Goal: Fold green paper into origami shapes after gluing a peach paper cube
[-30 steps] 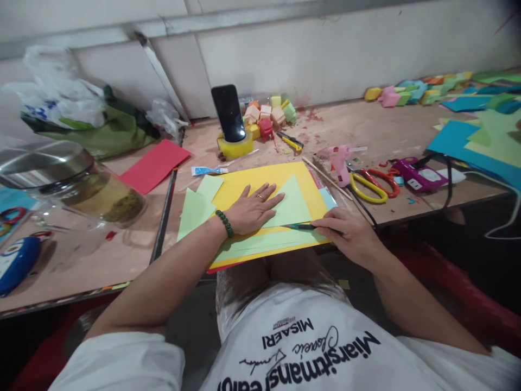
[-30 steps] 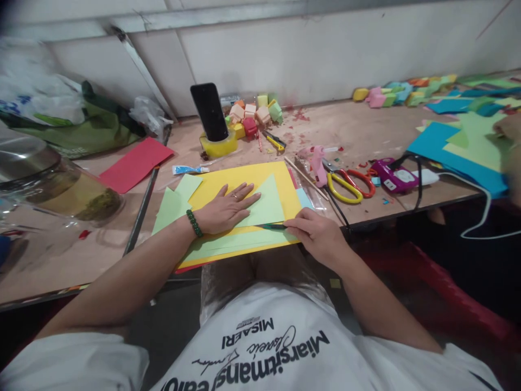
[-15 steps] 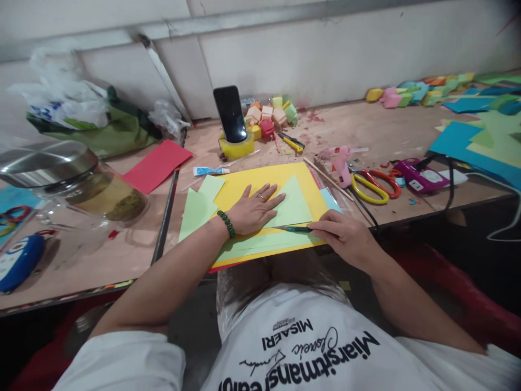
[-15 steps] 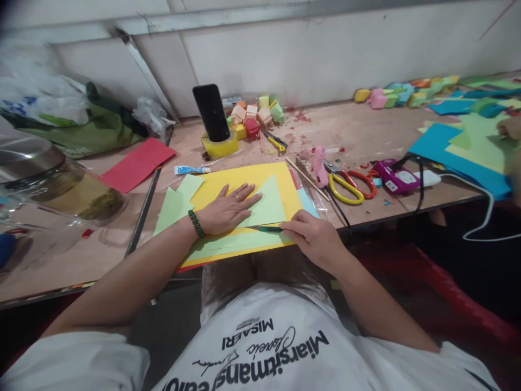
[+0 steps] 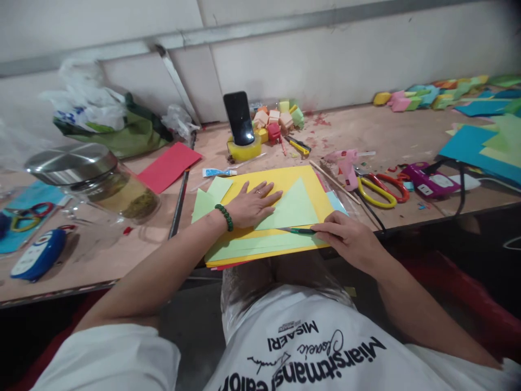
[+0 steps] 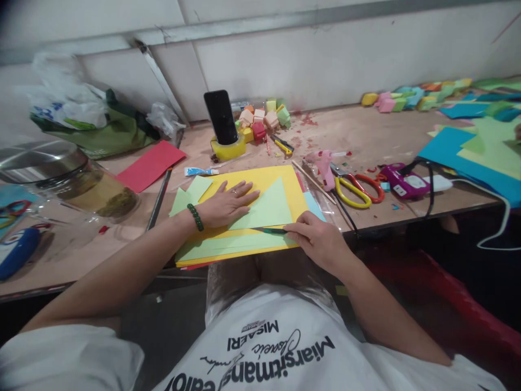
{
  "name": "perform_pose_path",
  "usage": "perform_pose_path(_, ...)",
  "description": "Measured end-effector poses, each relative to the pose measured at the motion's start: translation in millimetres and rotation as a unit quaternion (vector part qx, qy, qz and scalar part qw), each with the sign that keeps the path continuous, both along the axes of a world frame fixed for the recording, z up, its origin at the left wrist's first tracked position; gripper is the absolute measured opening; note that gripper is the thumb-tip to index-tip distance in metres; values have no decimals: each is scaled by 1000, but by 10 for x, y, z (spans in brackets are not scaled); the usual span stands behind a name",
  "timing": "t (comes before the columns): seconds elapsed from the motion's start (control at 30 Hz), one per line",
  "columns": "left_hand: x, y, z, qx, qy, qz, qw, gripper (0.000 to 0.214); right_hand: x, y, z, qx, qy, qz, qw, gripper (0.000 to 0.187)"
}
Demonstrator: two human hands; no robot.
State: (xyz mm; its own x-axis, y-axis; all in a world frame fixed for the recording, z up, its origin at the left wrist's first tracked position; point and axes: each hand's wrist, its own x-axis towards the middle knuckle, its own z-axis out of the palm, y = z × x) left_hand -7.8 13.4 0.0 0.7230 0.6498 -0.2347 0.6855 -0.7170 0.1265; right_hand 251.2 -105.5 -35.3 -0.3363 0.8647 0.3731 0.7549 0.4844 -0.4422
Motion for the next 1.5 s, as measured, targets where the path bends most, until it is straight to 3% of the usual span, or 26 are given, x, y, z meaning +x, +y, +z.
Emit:
perform_pose_path(0.23,-18,-52,-92,16,-18,-3,1000,55,-99,-4,33,34,-58,-7,998,32)
perform_pose_path(1.5,-35,-13,-137,0,-39,-10,999,56,-503,40,-35,62,-53,50,995,26)
